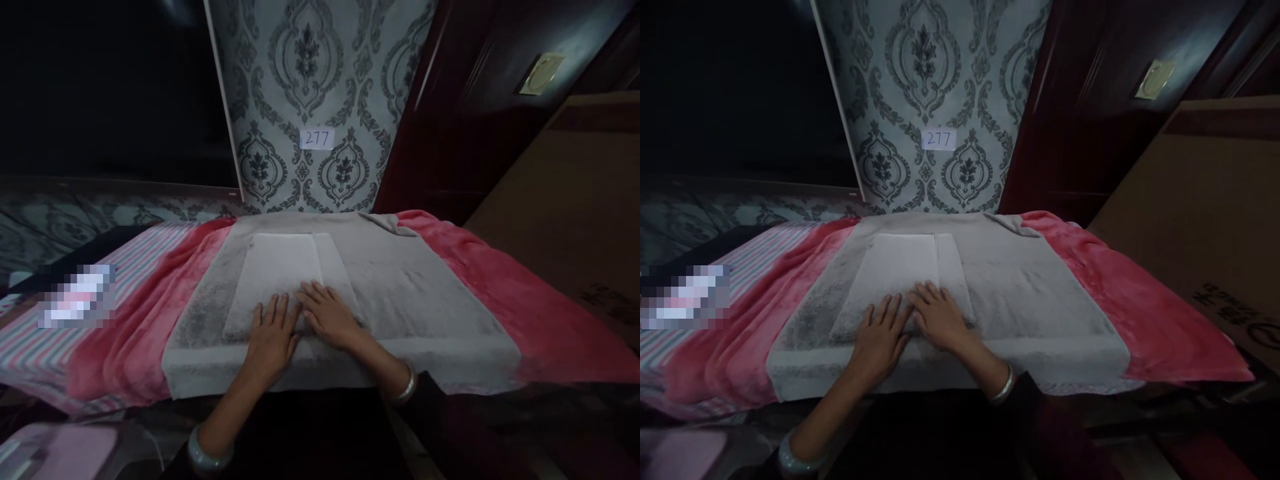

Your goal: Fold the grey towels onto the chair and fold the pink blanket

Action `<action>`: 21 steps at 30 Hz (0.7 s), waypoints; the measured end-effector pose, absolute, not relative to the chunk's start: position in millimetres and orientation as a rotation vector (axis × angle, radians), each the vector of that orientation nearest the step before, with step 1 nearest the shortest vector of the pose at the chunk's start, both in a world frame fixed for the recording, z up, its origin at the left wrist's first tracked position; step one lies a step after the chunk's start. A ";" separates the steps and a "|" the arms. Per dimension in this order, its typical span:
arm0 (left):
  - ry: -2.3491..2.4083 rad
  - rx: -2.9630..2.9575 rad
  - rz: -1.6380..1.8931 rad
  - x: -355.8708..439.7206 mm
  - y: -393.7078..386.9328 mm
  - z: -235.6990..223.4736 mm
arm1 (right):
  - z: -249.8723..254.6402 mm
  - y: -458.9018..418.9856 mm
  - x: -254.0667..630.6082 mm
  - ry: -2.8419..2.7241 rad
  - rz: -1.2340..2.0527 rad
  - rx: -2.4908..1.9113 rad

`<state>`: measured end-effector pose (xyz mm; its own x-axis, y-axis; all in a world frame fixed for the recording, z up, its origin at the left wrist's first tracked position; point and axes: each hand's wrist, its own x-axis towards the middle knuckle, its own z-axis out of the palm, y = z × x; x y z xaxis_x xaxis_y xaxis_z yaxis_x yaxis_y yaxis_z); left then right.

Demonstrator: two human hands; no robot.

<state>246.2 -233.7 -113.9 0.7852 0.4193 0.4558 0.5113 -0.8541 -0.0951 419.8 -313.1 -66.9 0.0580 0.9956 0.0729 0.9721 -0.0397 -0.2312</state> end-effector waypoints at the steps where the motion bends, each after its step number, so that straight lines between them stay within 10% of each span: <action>1: -0.732 -2.763 -0.643 246.6 -233.9 -114.5 | -63.8 -304.0 423.5 -2.080 0.184 -2.076; 15: -0.494 -2.771 -0.936 249.3 -229.7 -106.2 | -48.5 -193.4 505.6 -2.093 0.032 -2.260; 21: -0.534 -2.696 -1.207 247.5 -234.9 -120.3 | -62.1 -175.4 473.2 -2.558 0.010 -1.572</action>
